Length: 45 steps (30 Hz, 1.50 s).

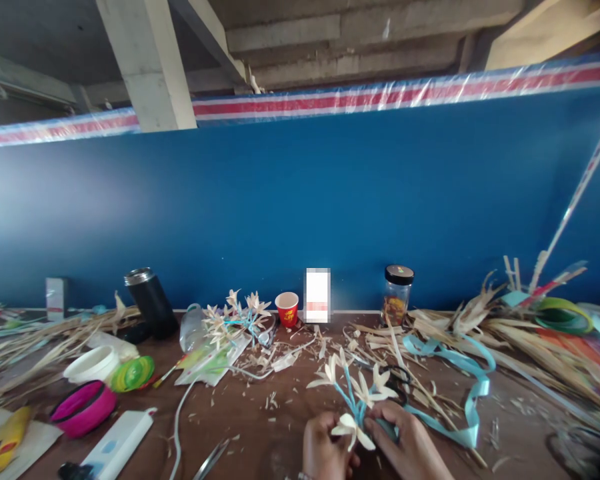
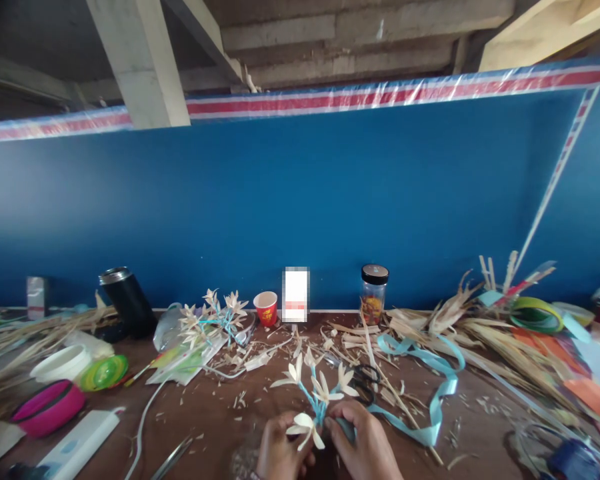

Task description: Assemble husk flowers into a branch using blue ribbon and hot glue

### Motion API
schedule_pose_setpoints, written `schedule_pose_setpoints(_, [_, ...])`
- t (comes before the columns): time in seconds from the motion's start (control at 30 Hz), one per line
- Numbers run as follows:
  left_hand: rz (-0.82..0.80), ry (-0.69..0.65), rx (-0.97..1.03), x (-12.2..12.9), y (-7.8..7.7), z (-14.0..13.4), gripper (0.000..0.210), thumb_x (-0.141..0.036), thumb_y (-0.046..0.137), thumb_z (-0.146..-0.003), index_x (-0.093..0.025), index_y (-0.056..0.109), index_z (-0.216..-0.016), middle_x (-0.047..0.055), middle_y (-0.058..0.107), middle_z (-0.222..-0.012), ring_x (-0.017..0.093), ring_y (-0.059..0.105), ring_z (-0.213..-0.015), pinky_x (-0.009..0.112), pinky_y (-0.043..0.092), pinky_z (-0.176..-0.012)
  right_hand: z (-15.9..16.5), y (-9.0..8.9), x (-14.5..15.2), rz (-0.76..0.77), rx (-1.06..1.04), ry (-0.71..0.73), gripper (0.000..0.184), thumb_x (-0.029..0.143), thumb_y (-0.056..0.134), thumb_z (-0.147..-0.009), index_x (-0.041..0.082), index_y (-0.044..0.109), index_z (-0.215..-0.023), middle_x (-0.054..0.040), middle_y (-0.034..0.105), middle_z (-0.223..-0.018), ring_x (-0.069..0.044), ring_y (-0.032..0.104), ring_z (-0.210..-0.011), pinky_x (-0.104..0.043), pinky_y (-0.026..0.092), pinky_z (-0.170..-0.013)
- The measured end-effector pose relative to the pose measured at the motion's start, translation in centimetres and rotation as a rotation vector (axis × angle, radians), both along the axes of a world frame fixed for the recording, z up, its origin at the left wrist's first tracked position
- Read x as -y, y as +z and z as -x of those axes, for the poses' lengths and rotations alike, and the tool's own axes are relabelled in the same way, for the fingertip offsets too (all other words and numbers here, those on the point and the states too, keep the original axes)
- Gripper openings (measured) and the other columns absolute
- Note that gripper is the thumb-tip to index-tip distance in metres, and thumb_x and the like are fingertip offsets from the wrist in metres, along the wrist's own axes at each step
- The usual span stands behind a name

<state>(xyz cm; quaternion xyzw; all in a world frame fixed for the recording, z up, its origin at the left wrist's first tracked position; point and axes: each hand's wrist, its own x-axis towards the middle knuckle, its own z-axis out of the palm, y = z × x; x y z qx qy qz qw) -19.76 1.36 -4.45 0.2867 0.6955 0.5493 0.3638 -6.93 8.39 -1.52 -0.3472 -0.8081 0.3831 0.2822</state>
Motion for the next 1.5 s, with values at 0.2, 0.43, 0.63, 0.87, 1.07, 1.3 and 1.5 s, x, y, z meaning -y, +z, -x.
schedule_pose_setpoints(0.2, [-0.034,0.024,-0.021,0.3,0.6,-0.2,0.033,-0.045,0.069,-0.057,-0.014,0.057,-0.058,0.001,0.055,-0.043,0.012,0.05,-0.034,0.018,0.032,-0.03,0.3,0.9,0.6,-0.029,0.033,-0.024,0.022,0.03,0.049,-0.081,0.017,0.061,-0.069,-0.003,0.064,-0.068,-0.016,0.059,-0.065,-0.023,0.044,-0.064])
schedule_pose_setpoints(0.43, [-0.065,0.037,-0.076,0.8,1.5,-0.5,0.024,-0.037,0.064,-0.063,-0.015,0.059,-0.058,-0.002,0.053,-0.041,0.012,0.052,-0.034,0.019,0.037,-0.031,0.6,0.4,1.1,0.011,0.058,-0.118,0.018,0.024,0.049,-0.079,0.015,0.059,-0.067,-0.0025,0.062,-0.062,-0.015,0.055,-0.059,-0.023,0.04,-0.058])
schedule_pose_setpoints(0.63, [-0.053,0.022,-0.165,1.0,2.2,-0.7,0.028,-0.04,0.063,-0.066,-0.014,0.061,-0.057,0.0,0.056,-0.041,0.013,0.053,-0.035,0.02,0.04,-0.034,0.4,0.6,1.5,-0.057,0.083,-0.11,0.016,0.022,0.047,-0.081,0.017,0.06,-0.072,-0.0019,0.064,-0.067,-0.014,0.057,-0.061,-0.021,0.039,-0.058])
schedule_pose_setpoints(0.87, [-0.061,0.012,-0.23,1.1,2.7,-0.7,0.025,-0.036,0.061,-0.068,-0.015,0.06,-0.055,0.0,0.058,-0.043,0.013,0.055,-0.036,0.02,0.041,-0.034,0.3,0.9,1.7,-0.114,0.13,-0.125,0.016,0.021,0.047,-0.08,0.019,0.061,-0.072,-0.002,0.066,-0.069,-0.014,0.058,-0.061,-0.021,0.038,-0.057])
schedule_pose_setpoints(1.07, [-0.045,0.045,-0.21,1.1,2.2,-0.7,0.023,-0.038,0.064,-0.065,-0.016,0.062,-0.057,0.0,0.058,-0.043,0.013,0.054,-0.035,0.02,0.04,-0.033,0.5,0.4,1.4,-0.051,0.065,-0.111,0.015,0.021,0.048,-0.079,0.018,0.06,-0.07,-0.0024,0.065,-0.066,-0.015,0.059,-0.061,-0.022,0.041,-0.059])
schedule_pose_setpoints(1.3, [-0.023,0.06,-0.174,1.0,2.0,-1.3,0.024,-0.037,0.062,-0.067,-0.013,0.069,-0.066,0.003,0.062,-0.047,0.017,0.058,-0.04,0.022,0.042,-0.036,0.5,0.1,1.4,-0.034,0.08,-0.127,0.013,0.02,0.049,-0.077,0.018,0.062,-0.074,-0.0043,0.066,-0.07,-0.017,0.06,-0.066,-0.024,0.042,-0.062])
schedule_pose_setpoints(1.5, [-0.001,0.03,-0.261,1.0,2.3,-1.3,0.024,-0.035,0.063,-0.067,-0.014,0.063,-0.053,0.001,0.057,-0.04,0.015,0.055,-0.038,0.02,0.04,-0.036,0.7,-0.3,1.2,-0.042,0.089,-0.127,0.015,0.02,0.048,-0.078,0.017,0.059,-0.069,-0.0026,0.064,-0.064,-0.015,0.057,-0.06,-0.023,0.039,-0.058])
